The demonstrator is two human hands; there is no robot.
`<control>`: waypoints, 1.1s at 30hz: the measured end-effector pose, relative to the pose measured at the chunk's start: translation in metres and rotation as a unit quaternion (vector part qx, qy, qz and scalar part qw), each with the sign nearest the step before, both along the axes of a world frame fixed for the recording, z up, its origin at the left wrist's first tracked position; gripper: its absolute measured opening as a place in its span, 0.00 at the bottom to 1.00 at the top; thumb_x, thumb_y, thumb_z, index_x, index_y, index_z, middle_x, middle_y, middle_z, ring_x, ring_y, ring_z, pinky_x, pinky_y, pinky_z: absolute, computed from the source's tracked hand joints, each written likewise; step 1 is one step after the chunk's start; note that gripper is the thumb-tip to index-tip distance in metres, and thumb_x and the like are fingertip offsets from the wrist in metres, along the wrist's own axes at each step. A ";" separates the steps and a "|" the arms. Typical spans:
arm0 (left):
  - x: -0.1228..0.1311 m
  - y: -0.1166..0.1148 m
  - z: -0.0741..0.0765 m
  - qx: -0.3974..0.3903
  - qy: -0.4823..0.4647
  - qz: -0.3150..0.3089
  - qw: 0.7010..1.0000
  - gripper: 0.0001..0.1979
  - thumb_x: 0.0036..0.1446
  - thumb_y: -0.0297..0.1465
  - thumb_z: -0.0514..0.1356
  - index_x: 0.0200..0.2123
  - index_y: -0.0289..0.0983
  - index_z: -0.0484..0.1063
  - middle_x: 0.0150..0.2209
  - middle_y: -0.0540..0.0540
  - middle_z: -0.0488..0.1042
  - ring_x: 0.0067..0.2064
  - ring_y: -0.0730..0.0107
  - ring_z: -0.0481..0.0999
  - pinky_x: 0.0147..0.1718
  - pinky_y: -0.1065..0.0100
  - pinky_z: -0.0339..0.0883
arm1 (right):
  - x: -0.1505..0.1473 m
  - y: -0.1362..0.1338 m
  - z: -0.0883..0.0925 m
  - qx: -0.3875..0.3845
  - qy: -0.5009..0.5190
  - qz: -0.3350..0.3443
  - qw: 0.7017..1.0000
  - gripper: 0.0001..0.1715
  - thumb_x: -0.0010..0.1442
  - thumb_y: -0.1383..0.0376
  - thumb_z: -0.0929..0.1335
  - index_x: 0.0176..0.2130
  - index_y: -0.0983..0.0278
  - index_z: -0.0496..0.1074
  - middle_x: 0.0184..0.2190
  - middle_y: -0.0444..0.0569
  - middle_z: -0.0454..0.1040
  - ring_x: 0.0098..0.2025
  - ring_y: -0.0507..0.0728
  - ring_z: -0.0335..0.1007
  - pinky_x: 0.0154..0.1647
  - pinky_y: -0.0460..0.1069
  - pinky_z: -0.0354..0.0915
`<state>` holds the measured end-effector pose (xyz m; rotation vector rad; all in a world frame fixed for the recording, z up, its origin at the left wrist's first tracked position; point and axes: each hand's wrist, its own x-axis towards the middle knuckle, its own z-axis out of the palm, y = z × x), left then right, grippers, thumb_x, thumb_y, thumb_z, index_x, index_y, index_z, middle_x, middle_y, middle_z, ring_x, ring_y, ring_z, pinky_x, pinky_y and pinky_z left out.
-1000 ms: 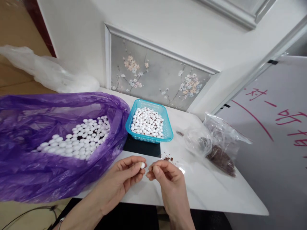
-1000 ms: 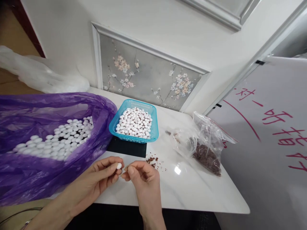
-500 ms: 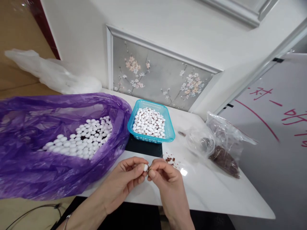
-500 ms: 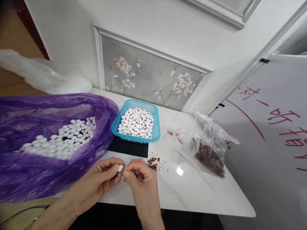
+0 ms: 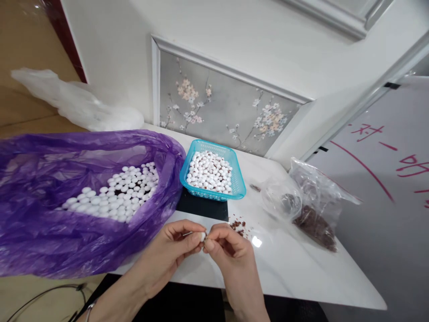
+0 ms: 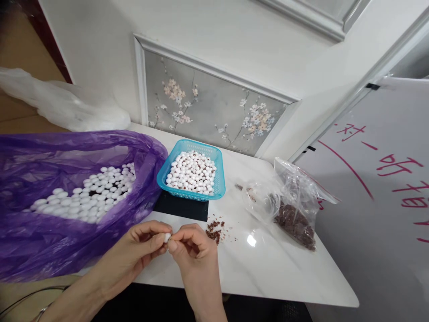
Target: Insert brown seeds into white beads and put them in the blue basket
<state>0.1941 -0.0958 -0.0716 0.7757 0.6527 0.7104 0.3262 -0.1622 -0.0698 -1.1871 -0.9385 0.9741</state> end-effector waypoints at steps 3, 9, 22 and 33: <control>-0.001 0.000 0.001 0.013 0.009 -0.002 1.000 0.05 0.46 0.31 0.70 0.28 0.39 0.81 0.29 0.48 0.79 0.33 0.72 0.74 0.35 0.73 0.68 | -0.002 0.000 -0.001 0.000 0.045 0.012 0.999 0.04 0.55 0.65 0.73 0.30 0.61 0.74 0.29 0.42 0.70 0.32 0.52 0.68 0.36 0.47 0.65; -0.004 0.001 0.002 0.071 0.014 -0.031 0.997 0.03 0.47 0.31 0.69 0.28 0.40 0.81 0.29 0.48 0.78 0.33 0.70 0.74 0.37 0.71 0.67 | -0.005 0.001 -0.002 -0.022 0.119 0.033 0.992 0.09 0.53 0.64 0.74 0.31 0.62 0.70 0.26 0.41 0.72 0.30 0.51 0.69 0.35 0.46 0.64; 0.002 -0.002 0.001 0.031 -0.006 -0.038 0.999 0.03 0.48 0.30 0.69 0.28 0.37 0.81 0.27 0.50 0.77 0.31 0.76 0.72 0.35 0.76 0.67 | 0.001 0.007 -0.005 -0.020 0.163 0.066 0.984 0.15 0.49 0.62 0.76 0.31 0.61 0.68 0.27 0.40 0.66 0.28 0.50 0.62 0.30 0.45 0.60; 0.001 0.000 0.007 -0.030 -0.052 0.021 0.998 0.10 0.44 0.31 0.72 0.31 0.36 0.81 0.31 0.50 0.78 0.33 0.78 0.75 0.37 0.79 0.70 | 0.019 -0.014 -0.007 -0.022 0.085 -0.038 0.995 0.10 0.58 0.57 0.70 0.35 0.61 0.72 0.24 0.40 0.65 0.28 0.49 0.60 0.33 0.45 0.58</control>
